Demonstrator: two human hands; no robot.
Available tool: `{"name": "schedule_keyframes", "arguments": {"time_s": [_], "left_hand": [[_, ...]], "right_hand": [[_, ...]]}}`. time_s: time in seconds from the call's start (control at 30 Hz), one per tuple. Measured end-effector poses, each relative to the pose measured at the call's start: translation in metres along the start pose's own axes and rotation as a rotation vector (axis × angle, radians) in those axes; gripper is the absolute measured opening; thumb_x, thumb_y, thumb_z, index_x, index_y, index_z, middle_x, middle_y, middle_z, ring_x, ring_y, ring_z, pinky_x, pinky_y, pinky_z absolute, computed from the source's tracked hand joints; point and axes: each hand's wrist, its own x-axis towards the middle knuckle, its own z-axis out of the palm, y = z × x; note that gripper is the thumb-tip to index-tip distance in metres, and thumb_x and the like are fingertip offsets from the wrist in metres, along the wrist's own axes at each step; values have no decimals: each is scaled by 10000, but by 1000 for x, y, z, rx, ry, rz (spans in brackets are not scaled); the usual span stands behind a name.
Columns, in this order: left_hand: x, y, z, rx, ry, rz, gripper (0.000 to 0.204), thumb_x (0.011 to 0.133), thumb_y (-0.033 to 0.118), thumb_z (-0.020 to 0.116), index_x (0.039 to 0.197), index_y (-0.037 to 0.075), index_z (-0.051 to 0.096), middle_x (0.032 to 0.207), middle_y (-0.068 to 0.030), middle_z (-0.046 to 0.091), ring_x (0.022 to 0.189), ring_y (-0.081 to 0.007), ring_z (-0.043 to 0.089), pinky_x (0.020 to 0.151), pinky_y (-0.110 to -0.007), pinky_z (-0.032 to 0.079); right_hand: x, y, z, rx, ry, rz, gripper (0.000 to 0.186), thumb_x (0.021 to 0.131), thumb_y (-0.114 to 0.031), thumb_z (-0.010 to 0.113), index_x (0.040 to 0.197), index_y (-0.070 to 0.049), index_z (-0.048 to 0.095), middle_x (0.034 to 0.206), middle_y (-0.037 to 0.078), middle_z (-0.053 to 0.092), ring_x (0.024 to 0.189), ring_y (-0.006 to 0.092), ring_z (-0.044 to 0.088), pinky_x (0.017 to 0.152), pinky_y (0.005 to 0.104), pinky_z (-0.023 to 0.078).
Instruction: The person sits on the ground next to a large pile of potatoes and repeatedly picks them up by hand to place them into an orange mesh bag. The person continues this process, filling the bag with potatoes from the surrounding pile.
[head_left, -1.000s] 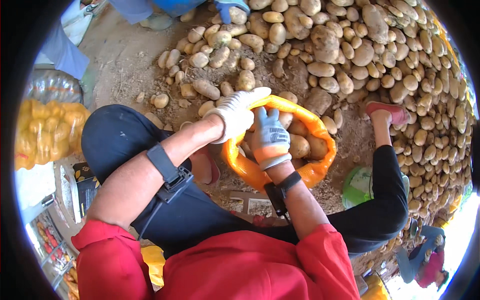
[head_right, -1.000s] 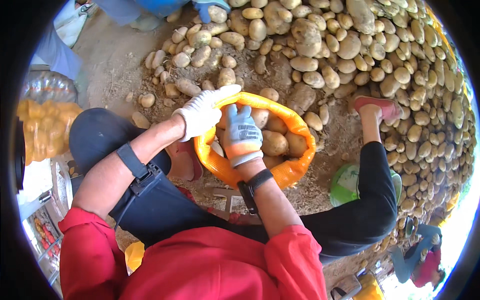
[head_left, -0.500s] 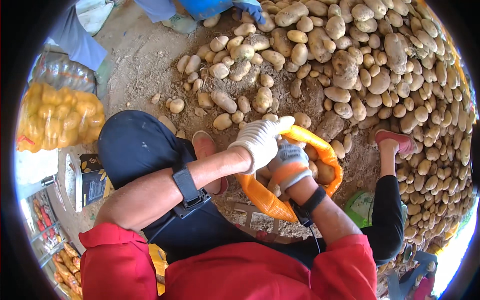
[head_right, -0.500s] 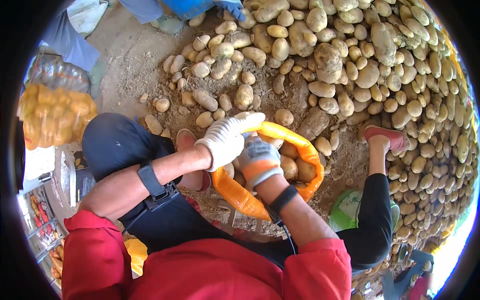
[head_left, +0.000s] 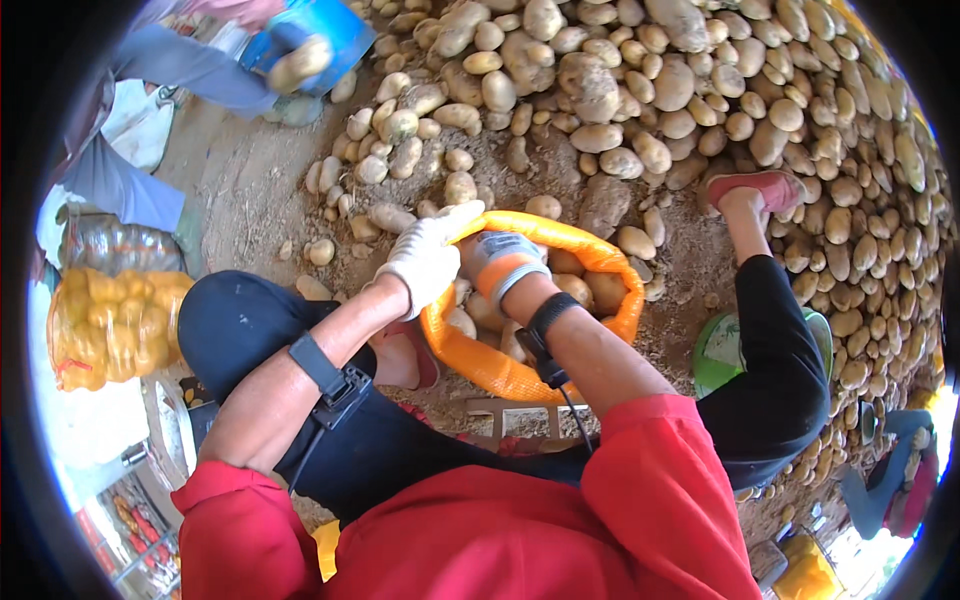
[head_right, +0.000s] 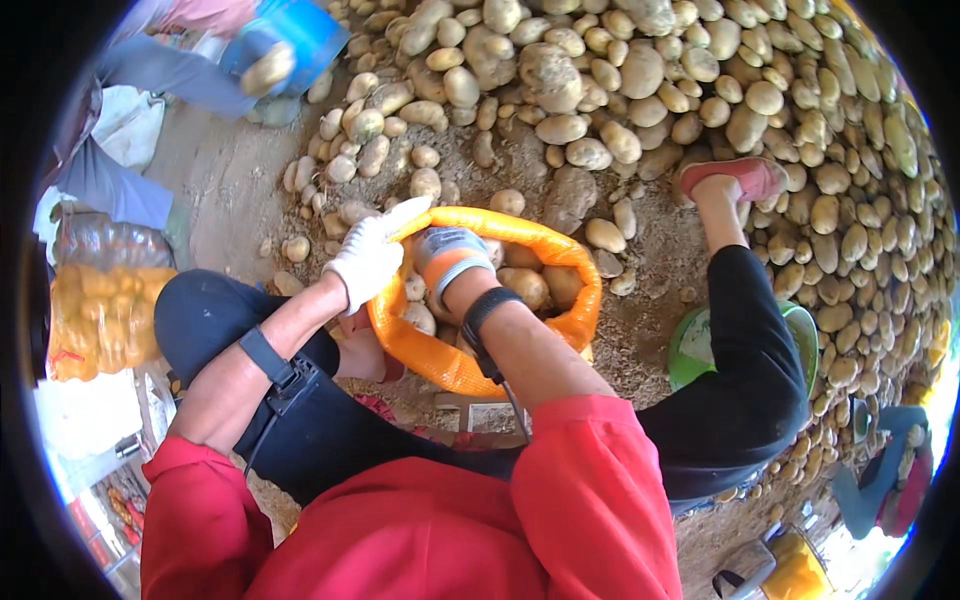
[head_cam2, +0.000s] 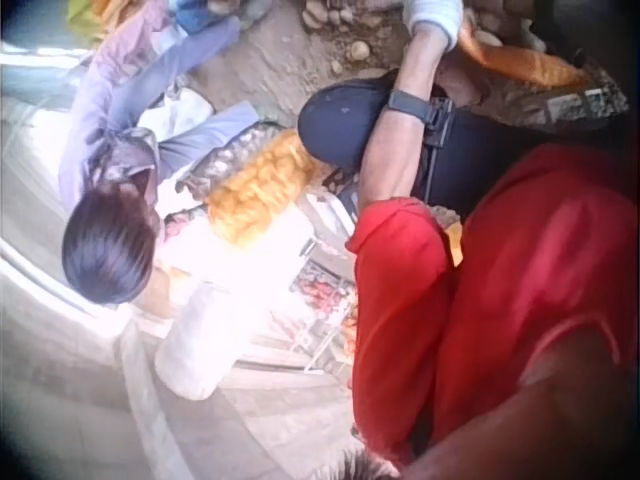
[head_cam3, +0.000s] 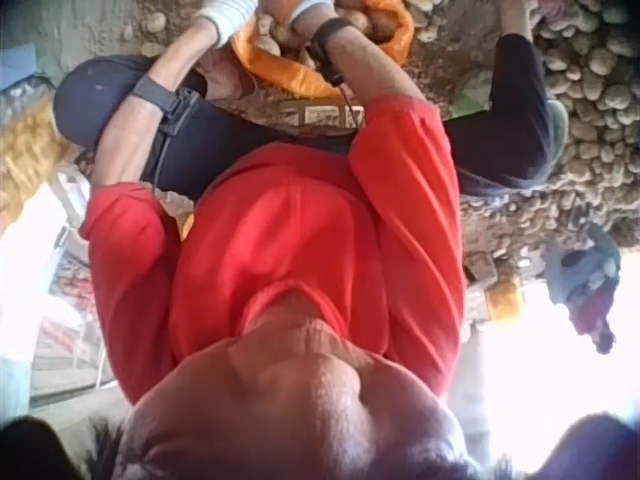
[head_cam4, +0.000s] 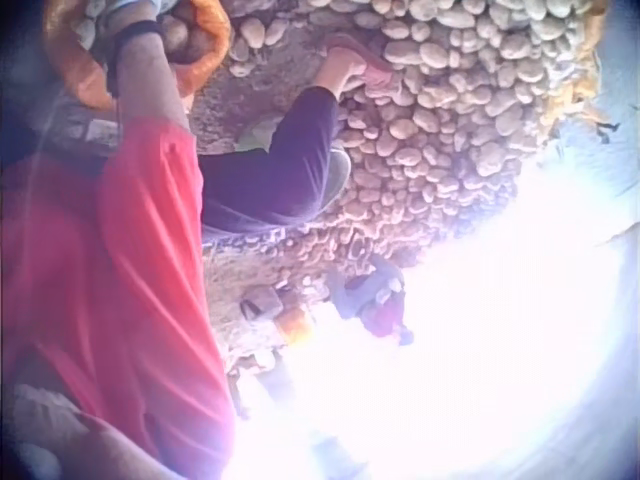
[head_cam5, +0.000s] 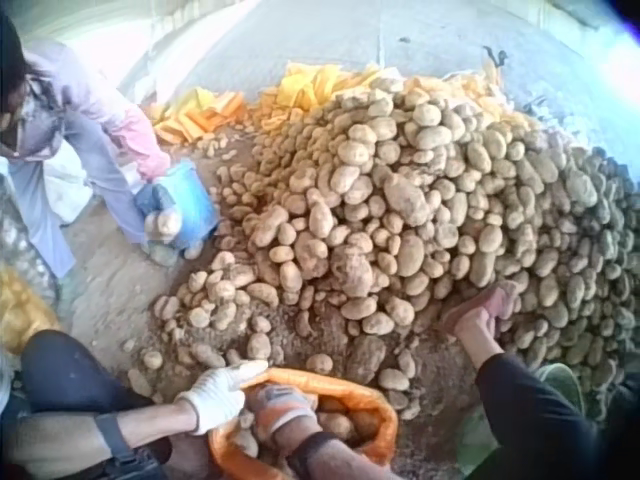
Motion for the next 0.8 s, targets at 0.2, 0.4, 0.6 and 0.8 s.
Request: {"name": "schedule_keyframes", "arguments": {"time_s": [0.2, 0.4, 0.6, 0.8], "left_hand": [[-5, 8, 0, -103, 27, -68, 683, 787, -167, 398, 1451, -11, 441, 1452, -131, 513, 1354, -204, 465, 1131, -278, 347], [12, -29, -10, 247, -67, 154, 745, 705, -133, 411, 1437, -6, 462, 1428, -171, 538, 1370, -255, 468, 1170, -331, 315], [15, -57, -17, -244, -63, -253, 800, 763, -108, 661, 1497, 57, 389, 1145, -45, 604, 885, -149, 607, 735, -272, 536], [23, -105, -29, 21, -221, -484, 420, 764, -57, 616, 1172, 45, 605, 980, -40, 652, 872, -211, 634, 809, -356, 537]], "right_hand": [[-14, -3, -10, 151, 68, 106, 303, 953, -202, 482, 1166, -78, 659, 1122, 170, 709, 1037, 338, 684, 888, 504, 523], [-13, 13, 11, -154, 154, -6, 341, 867, -173, 607, 1189, -74, 663, 1162, 160, 686, 1057, 324, 660, 876, 452, 540], [11, 6, 53, 156, 369, 96, 259, 896, -151, 544, 1066, -58, 716, 1030, 181, 724, 905, 316, 712, 808, 437, 562], [8, 11, 57, 113, 407, 74, 201, 834, -145, 629, 985, -79, 743, 935, 129, 739, 852, 306, 719, 747, 411, 571]]}}
